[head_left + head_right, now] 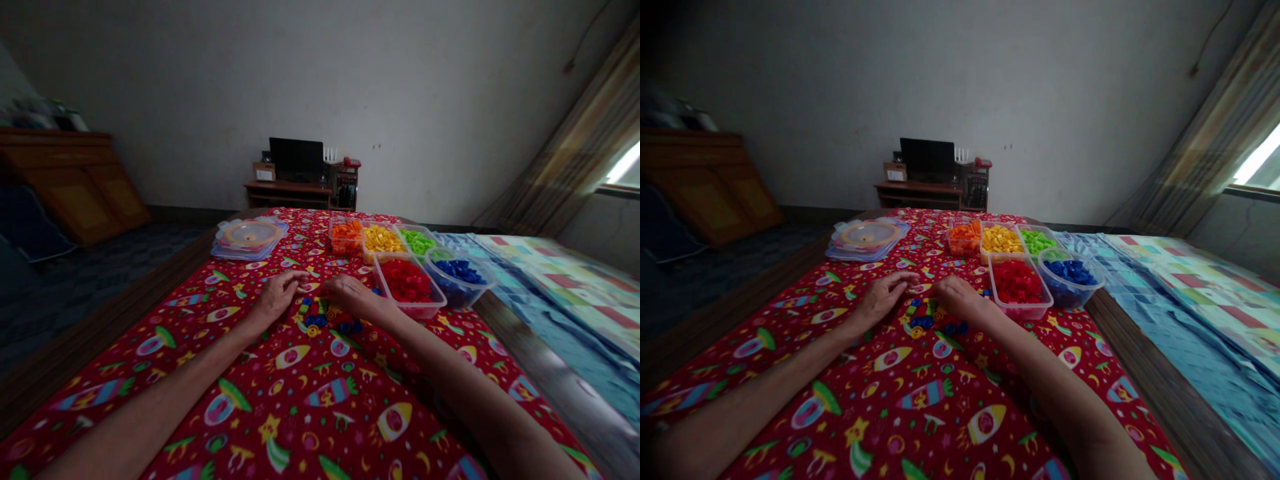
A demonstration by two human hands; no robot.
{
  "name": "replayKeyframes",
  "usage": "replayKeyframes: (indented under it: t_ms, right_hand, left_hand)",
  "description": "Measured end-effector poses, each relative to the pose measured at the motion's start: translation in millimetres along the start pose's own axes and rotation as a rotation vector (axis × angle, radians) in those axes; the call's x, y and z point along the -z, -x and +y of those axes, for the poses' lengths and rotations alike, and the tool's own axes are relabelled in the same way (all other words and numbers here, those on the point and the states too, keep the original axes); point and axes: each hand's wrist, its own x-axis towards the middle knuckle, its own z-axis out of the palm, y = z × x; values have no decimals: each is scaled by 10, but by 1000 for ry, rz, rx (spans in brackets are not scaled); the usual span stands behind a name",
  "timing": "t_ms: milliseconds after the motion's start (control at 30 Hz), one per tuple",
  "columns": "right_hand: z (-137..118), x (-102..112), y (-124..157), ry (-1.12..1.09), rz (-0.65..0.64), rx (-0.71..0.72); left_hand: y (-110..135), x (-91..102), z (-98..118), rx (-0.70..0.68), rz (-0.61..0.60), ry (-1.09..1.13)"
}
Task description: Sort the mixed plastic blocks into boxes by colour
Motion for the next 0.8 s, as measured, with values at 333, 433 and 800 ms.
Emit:
replayKeyframes:
  t_ms: [333,433,800]
  right_hand:
    - [91,86,81,145,153,-200]
    - [134,109,83,116,257,-194]
    - [44,-1,32,-60,239,-17]
  left_hand:
    - [-1,67,198,-204,-168,-249]
    - [-10,135,228,-190,-390,-275]
    - [22,149,185,-365,-551,-565]
